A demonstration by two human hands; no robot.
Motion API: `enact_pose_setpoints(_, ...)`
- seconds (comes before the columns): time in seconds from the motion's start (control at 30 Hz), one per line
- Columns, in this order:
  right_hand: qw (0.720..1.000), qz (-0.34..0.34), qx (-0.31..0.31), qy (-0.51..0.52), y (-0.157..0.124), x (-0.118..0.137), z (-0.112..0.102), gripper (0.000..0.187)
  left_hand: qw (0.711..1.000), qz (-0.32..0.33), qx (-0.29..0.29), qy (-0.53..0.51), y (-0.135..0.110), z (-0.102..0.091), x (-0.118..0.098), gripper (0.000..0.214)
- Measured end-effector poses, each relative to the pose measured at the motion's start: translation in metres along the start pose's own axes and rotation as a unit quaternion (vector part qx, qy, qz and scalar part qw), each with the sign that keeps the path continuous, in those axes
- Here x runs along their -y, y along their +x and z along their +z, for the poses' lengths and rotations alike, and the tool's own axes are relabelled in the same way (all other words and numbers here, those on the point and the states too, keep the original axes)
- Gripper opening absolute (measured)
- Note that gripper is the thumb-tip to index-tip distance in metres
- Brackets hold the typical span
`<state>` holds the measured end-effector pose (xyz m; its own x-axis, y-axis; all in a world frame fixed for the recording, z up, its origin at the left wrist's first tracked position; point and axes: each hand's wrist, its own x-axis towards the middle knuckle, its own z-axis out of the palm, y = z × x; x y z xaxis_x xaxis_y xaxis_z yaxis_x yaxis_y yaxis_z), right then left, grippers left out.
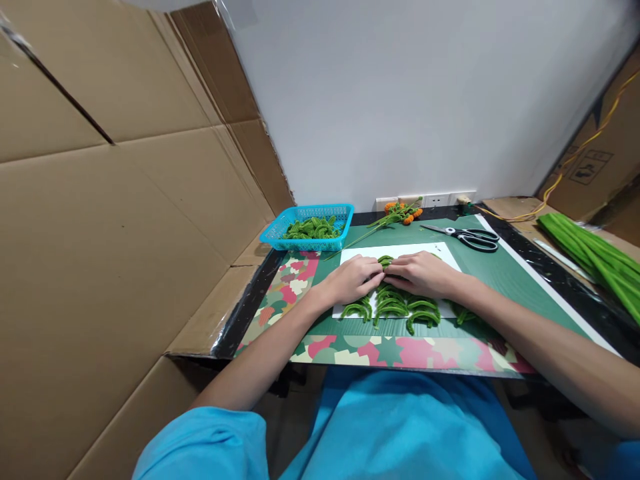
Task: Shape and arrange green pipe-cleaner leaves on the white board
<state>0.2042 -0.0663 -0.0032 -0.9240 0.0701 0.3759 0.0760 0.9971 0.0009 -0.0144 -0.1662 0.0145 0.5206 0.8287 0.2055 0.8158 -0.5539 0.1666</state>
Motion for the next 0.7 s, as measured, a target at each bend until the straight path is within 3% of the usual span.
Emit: enact_pose_setpoints(0.7,1.000,0.006,0.007,0.003,-0.0001,-0.0003,-0.0002,0.038,1.000,0.007,-0.004,0.004,-0.0002,0.0005,0.0007,0.032)
